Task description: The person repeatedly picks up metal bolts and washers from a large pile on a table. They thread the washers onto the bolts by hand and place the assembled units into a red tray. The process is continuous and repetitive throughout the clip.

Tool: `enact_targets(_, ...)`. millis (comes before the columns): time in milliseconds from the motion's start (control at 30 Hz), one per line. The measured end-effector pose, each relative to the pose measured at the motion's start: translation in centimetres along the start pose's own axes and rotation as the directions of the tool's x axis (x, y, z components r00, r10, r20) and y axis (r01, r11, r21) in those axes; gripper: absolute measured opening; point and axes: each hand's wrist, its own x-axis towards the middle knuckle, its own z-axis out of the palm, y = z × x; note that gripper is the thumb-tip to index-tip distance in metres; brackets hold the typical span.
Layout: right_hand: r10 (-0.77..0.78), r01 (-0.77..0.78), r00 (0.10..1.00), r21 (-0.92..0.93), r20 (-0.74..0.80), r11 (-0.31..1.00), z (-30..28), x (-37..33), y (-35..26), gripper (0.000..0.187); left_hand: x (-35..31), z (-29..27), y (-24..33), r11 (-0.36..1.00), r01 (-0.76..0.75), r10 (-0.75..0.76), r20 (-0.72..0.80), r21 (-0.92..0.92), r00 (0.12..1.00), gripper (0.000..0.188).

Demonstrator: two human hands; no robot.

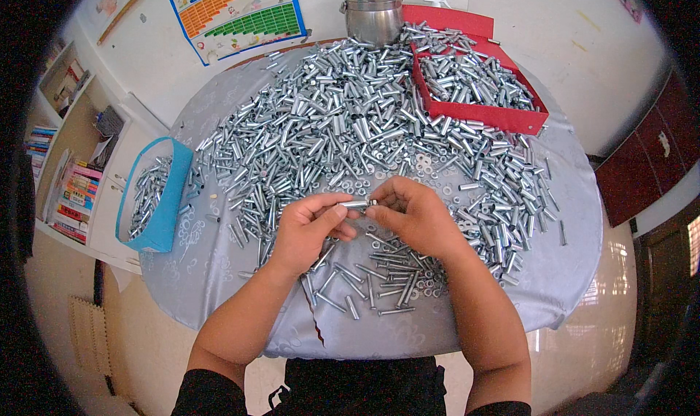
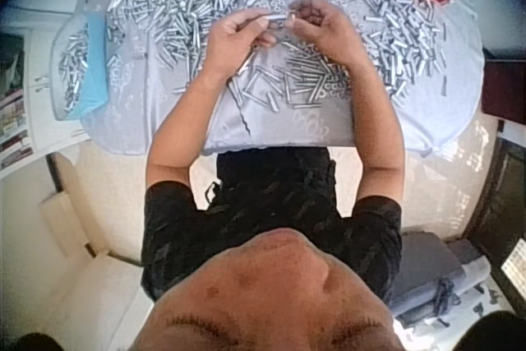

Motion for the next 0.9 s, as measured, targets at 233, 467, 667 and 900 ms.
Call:
enact_targets(233, 0.052, -0.052, 0.999, 0.054, 0.003, 0.997, 0.0, -0.1, -0.2, 0.019, 0.1, 0.0, 0.0, 1.000, -0.001, 0.001, 0.002, -0.022, 1.000, 0.025)
enact_targets(467, 0.007, -0.006, 1.000, 0.102, -0.013, 0.995, 0.2, -0.1, -0.2, 0.018, 0.0, 0.0, 0.1, 0.998, -0.001, 0.001, 0.003, -0.056, 1.000, 0.024)
enact_targets(667, 0.150, -0.136, 0.982, -0.119, 0.116, 0.984, -1.1, 0.0, -0.5, 0.019, 0.0, 0.0, 0.2, 0.999, -0.003, 0.003, -0.002, -0.041, 1.000, 0.024)
enact_targets(900, 0.120, -0.109, 0.988, -0.106, 0.100, 0.988, -1.0, 0.0, -0.3, 0.021, 0.0, 0.0, 0.2, 0.998, 0.002, -0.002, -0.008, -0.060, 1.000, 0.024)
